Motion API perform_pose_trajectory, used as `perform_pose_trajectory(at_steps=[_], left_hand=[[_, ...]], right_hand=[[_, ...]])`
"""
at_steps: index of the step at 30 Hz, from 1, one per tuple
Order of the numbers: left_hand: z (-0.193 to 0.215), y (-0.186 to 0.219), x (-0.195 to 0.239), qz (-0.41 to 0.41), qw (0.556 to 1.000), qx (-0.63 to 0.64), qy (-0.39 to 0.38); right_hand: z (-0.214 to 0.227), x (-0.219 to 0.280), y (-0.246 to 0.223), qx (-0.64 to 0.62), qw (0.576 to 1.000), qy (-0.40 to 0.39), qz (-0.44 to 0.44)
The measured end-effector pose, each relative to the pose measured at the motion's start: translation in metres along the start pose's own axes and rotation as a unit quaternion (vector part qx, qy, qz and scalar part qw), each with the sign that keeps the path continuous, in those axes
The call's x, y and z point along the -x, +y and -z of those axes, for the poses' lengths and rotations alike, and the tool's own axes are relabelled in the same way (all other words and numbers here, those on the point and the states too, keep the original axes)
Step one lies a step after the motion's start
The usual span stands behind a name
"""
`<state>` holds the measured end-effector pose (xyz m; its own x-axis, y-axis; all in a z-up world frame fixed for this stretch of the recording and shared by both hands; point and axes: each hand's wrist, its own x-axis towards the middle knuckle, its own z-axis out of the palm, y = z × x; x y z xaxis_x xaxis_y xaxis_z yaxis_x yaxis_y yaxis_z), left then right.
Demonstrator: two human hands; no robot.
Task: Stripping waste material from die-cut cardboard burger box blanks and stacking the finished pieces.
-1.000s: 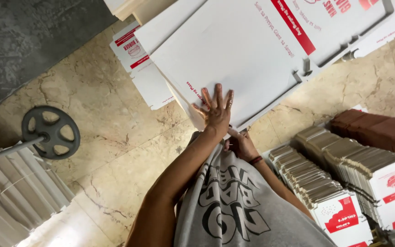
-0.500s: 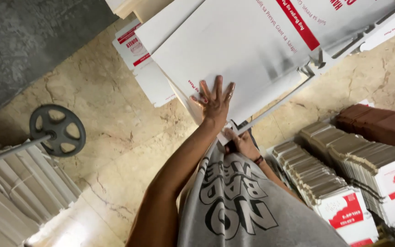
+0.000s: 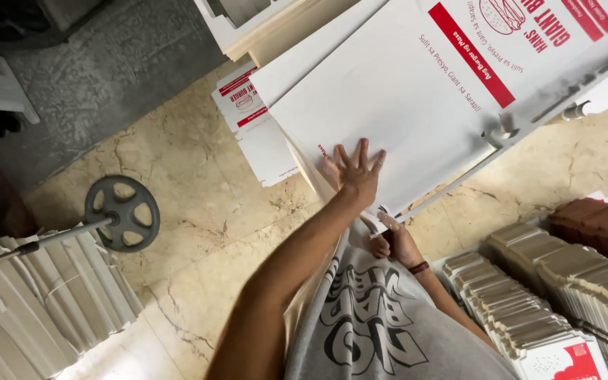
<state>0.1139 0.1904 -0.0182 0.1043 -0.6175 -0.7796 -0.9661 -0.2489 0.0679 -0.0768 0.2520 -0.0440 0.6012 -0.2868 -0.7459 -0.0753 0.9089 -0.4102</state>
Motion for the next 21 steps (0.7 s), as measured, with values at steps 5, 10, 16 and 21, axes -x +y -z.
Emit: perform_pose_trajectory(at_steps=[5, 10, 16, 21], left_hand=[[0.057, -0.038, 0.008, 0.017, 0.999, 0.038, 0.025], [0.078, -0.044, 0.016, 0.032, 0.998, 0.047, 0.038], [0.082, -0.043, 0.023, 0.025, 0.997, 0.069, 0.027], [0.04, -0.062, -0.031, 0.016, 0.925, -0.17, 0.341]], right_hand=[[0.005, 0.01, 0.0, 0.098, 0.992, 0.052, 0.064], [0.015, 0.011, 0.028, 0.178, 0.958, 0.184, 0.128], [0.048, 0.006, 0.039, 0.156, 0.978, 0.061, 0.125], [0.038, -0.014, 0.012, 0.275, 0.957, 0.043, 0.082]])
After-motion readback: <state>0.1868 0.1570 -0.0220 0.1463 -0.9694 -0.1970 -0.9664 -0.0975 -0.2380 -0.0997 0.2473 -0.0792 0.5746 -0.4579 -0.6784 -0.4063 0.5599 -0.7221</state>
